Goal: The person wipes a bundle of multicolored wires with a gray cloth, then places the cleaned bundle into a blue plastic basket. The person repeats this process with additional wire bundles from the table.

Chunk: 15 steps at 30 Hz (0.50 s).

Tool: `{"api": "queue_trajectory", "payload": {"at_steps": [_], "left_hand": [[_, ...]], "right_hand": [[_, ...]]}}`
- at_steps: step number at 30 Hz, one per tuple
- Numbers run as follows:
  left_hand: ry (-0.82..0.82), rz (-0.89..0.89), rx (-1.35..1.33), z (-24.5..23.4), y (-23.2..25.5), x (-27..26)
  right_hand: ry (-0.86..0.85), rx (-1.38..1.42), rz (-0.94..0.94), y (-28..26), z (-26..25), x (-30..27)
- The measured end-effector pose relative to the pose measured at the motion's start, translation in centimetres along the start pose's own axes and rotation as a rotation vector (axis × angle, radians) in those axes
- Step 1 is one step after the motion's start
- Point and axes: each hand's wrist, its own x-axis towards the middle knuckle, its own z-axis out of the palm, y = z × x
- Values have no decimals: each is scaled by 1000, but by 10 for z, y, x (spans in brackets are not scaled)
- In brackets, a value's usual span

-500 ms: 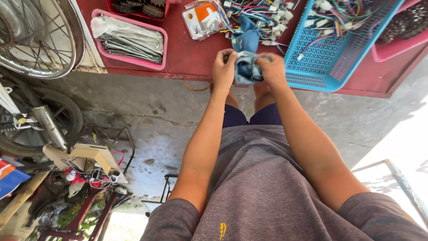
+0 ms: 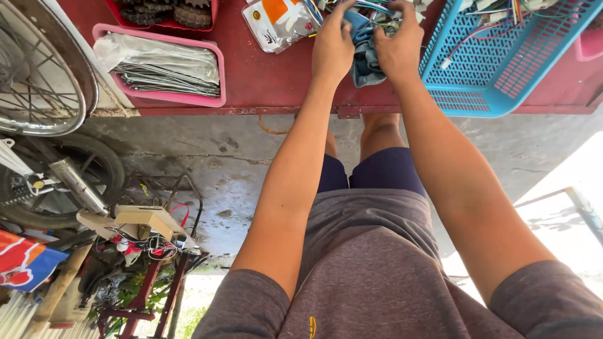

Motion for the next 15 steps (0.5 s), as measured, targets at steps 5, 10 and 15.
{"api": "queue_trajectory", "payload": {"at_steps": [5, 10, 15], "left_hand": [[-64, 28, 170, -11, -3, 8], [-14, 196, 279, -24, 20, -2], [-58, 140, 376, -45, 61, -25]], "right_hand": [[-17, -8, -13, 8, 1, -1], [-39, 10, -67, -19, -22, -7], [-75, -29, -210, -69, -56, -20]]}}
